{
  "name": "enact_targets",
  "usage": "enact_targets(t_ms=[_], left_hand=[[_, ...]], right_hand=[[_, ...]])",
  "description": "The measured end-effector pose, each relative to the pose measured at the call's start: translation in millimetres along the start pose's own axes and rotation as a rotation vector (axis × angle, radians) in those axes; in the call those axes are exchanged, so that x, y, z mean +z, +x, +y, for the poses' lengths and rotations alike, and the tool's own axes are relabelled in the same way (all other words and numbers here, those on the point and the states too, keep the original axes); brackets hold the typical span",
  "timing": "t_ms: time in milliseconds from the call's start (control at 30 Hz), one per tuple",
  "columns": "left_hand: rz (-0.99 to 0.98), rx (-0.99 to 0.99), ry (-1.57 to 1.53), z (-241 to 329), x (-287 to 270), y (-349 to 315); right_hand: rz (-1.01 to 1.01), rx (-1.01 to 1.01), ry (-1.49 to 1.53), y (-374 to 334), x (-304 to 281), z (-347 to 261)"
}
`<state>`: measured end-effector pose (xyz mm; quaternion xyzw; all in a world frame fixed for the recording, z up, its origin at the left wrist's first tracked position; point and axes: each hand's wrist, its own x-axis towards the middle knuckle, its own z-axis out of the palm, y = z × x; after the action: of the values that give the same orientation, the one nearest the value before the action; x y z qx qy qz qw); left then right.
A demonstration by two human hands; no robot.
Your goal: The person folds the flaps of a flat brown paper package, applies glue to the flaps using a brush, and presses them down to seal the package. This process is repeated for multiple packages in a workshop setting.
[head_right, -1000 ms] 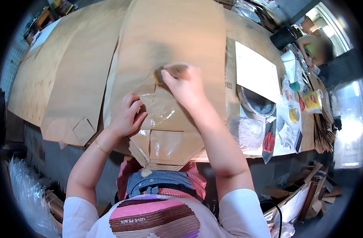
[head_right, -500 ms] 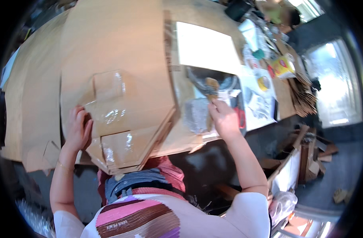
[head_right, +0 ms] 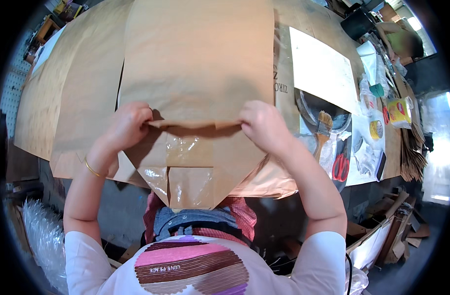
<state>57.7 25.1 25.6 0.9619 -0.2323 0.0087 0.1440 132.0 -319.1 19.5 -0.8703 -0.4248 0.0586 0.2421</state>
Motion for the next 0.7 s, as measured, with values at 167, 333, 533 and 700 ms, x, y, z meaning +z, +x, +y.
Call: enact_targets(t_ms=[167,333,533,700], left_hand=[[0.06,-0.021,0.313,27,14,-45],[-0.094,-0.097,0.248,75,6,-65],[-0.178,0.002,-0.376,47,2,-59],[-0.263,0.039,-0.444,42,6,-71]], right_hand=[[0.028,-0.146,-0.426,-34,17,-35],[-0.104,-0.188,-0.338,-53,14,-63],[0.139,0.004,0.016,-77,26,-53],[0.252,0.046,-0.106,-103,62,-75]])
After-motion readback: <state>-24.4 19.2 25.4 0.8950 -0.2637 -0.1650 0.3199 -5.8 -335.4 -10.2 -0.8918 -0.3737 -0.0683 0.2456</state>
